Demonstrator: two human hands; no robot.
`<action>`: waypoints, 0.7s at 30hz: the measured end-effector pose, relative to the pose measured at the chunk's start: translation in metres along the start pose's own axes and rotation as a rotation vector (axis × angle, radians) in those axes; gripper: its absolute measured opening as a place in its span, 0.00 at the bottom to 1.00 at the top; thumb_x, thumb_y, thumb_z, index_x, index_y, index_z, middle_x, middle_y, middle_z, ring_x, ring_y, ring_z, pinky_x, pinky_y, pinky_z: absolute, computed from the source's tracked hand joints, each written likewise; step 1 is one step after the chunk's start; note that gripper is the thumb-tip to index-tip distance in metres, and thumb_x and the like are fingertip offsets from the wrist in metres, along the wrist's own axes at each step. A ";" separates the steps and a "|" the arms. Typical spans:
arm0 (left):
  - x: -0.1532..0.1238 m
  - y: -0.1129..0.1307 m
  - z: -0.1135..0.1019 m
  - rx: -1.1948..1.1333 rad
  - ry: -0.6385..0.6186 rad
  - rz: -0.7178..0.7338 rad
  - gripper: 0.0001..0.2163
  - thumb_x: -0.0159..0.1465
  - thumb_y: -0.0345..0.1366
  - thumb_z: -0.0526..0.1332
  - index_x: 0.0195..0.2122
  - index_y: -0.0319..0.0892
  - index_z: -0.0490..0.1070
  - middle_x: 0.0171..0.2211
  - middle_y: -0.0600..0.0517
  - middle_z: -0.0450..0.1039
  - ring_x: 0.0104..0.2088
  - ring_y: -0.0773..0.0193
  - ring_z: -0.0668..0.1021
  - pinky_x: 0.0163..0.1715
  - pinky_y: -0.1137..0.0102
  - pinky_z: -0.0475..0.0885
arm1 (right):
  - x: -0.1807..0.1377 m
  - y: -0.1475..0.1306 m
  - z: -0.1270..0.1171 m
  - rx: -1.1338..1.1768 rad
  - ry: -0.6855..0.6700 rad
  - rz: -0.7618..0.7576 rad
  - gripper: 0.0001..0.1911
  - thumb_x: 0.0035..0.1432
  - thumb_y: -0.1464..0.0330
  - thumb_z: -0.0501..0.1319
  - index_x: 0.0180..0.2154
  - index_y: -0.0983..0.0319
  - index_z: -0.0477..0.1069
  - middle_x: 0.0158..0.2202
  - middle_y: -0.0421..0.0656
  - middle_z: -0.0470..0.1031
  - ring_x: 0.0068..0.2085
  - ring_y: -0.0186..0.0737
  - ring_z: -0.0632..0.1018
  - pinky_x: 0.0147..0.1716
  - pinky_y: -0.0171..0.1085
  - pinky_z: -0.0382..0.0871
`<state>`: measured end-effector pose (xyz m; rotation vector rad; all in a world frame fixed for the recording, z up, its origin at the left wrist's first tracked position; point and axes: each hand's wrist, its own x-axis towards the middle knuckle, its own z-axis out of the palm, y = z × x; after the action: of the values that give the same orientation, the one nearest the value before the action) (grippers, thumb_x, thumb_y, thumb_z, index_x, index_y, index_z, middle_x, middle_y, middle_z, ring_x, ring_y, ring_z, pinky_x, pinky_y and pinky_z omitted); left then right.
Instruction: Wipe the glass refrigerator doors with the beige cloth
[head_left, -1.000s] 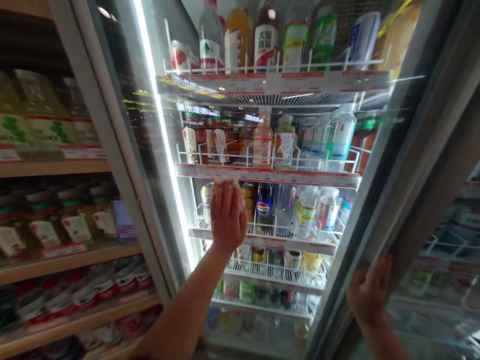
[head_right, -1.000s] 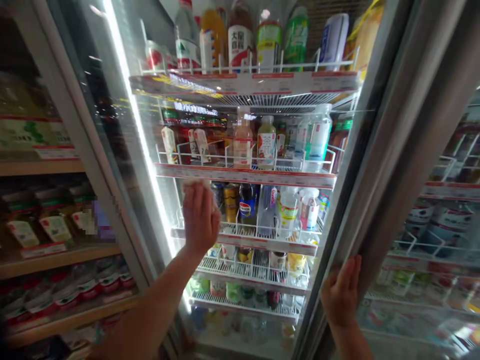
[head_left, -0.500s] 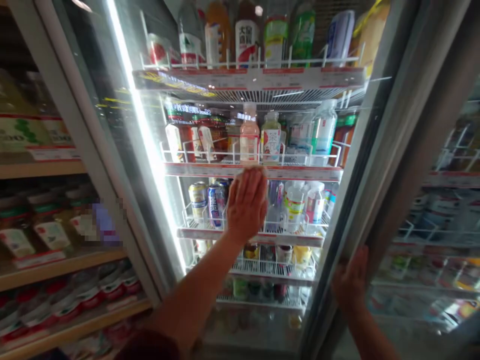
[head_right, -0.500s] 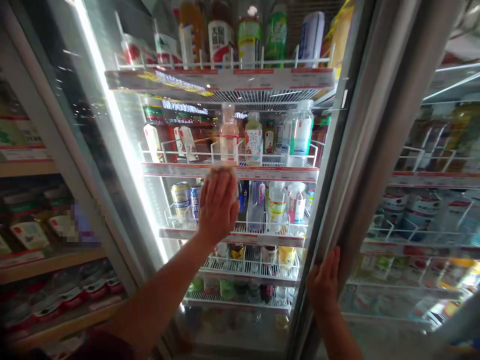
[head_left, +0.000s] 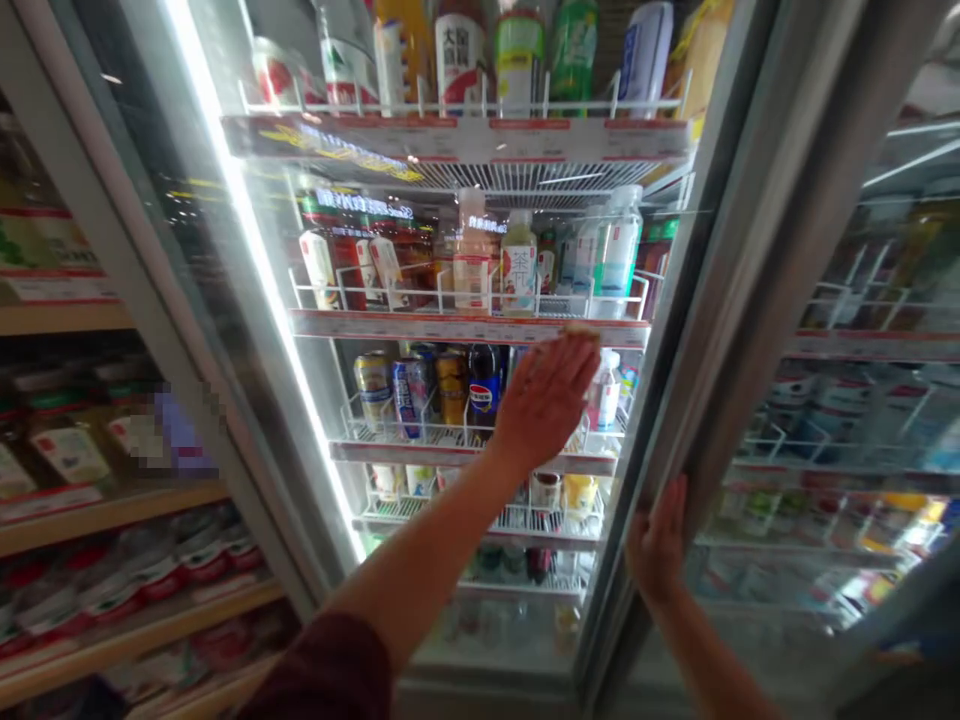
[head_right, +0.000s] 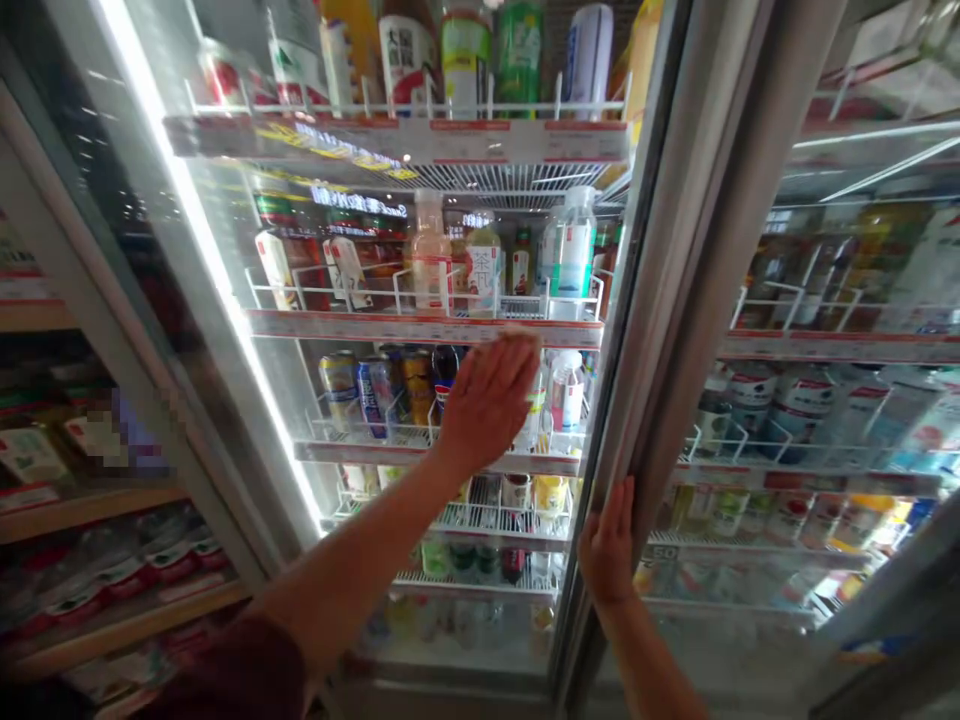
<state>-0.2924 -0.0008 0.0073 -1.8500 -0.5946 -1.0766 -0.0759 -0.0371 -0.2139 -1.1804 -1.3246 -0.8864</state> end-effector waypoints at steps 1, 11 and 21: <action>0.010 0.000 -0.001 -0.010 -0.006 -0.062 0.27 0.77 0.37 0.53 0.75 0.36 0.53 0.75 0.46 0.51 0.76 0.51 0.46 0.77 0.50 0.39 | -0.002 0.000 0.000 0.008 -0.015 0.006 0.42 0.68 0.75 0.51 0.77 0.62 0.35 0.77 0.62 0.44 0.74 0.67 0.59 0.60 0.67 0.73; -0.018 0.030 0.015 -0.065 -0.027 0.221 0.25 0.75 0.33 0.56 0.73 0.42 0.60 0.75 0.54 0.52 0.76 0.59 0.47 0.77 0.56 0.47 | 0.006 -0.004 -0.017 0.106 -0.104 0.017 0.43 0.69 0.75 0.53 0.77 0.58 0.34 0.78 0.56 0.43 0.75 0.60 0.56 0.64 0.62 0.71; -0.027 0.003 -0.002 -0.036 0.034 0.038 0.28 0.76 0.33 0.54 0.76 0.42 0.52 0.72 0.48 0.58 0.75 0.53 0.54 0.77 0.53 0.45 | 0.042 -0.011 -0.013 0.086 -0.006 0.003 0.42 0.71 0.73 0.55 0.77 0.60 0.35 0.77 0.61 0.46 0.75 0.63 0.58 0.62 0.64 0.72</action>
<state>-0.3046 -0.0031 -0.0170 -1.8629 -0.5207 -1.0983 -0.0790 -0.0458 -0.1696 -1.1186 -1.3523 -0.8166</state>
